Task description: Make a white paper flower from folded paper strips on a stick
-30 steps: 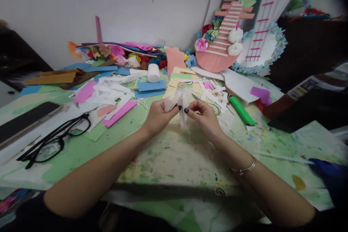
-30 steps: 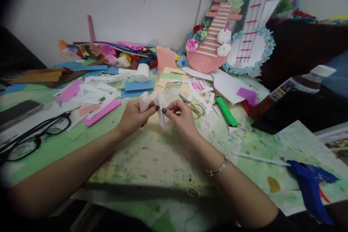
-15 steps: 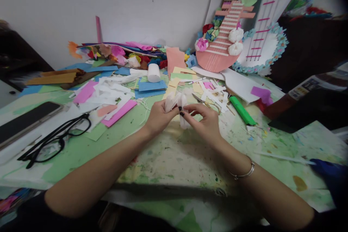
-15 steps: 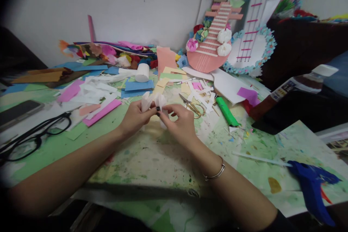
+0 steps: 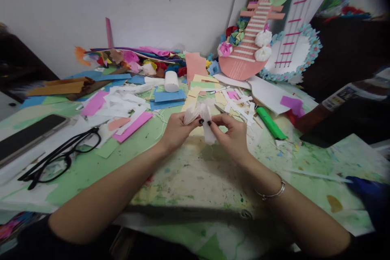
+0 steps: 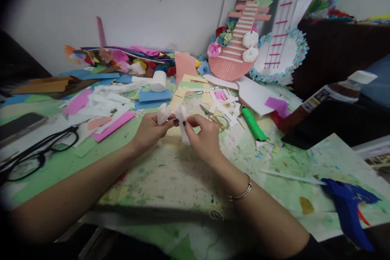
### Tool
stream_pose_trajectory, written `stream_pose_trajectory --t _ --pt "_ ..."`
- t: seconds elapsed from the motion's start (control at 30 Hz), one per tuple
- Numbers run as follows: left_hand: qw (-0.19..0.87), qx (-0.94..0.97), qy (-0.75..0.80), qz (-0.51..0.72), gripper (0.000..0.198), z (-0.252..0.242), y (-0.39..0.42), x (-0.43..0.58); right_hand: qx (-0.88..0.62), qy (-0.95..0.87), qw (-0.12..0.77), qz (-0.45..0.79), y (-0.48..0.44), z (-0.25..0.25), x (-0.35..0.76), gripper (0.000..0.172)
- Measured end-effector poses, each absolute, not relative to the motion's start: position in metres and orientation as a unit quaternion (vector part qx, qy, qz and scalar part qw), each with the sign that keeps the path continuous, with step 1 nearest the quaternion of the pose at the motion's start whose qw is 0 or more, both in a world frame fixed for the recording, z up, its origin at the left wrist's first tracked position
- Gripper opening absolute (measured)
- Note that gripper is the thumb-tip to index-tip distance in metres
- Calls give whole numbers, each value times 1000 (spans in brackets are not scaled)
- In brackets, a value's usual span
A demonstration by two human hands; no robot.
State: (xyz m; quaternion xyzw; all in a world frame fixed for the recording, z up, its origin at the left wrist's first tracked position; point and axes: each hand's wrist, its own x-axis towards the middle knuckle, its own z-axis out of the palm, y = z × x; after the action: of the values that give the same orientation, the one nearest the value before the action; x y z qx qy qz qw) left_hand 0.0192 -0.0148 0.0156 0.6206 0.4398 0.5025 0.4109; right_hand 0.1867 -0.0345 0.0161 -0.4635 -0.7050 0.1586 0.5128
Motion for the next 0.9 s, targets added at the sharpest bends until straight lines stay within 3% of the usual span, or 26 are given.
stream_pose_trajectory --t 0.43,0.6,0.7,0.9 --pt "380 636 444 503 21 19 -16 18 -459 -650 541 272 -28 12 189 3" --pt "389 635 436 506 25 17 -15 20 -450 -633 546 313 -30 14 188 19" --pt "387 627 449 505 25 16 -16 21 -456 -643 544 288 -32 15 185 25" --pt "396 625 451 498 28 20 -21 23 -460 -683 530 202 -38 14 178 10"
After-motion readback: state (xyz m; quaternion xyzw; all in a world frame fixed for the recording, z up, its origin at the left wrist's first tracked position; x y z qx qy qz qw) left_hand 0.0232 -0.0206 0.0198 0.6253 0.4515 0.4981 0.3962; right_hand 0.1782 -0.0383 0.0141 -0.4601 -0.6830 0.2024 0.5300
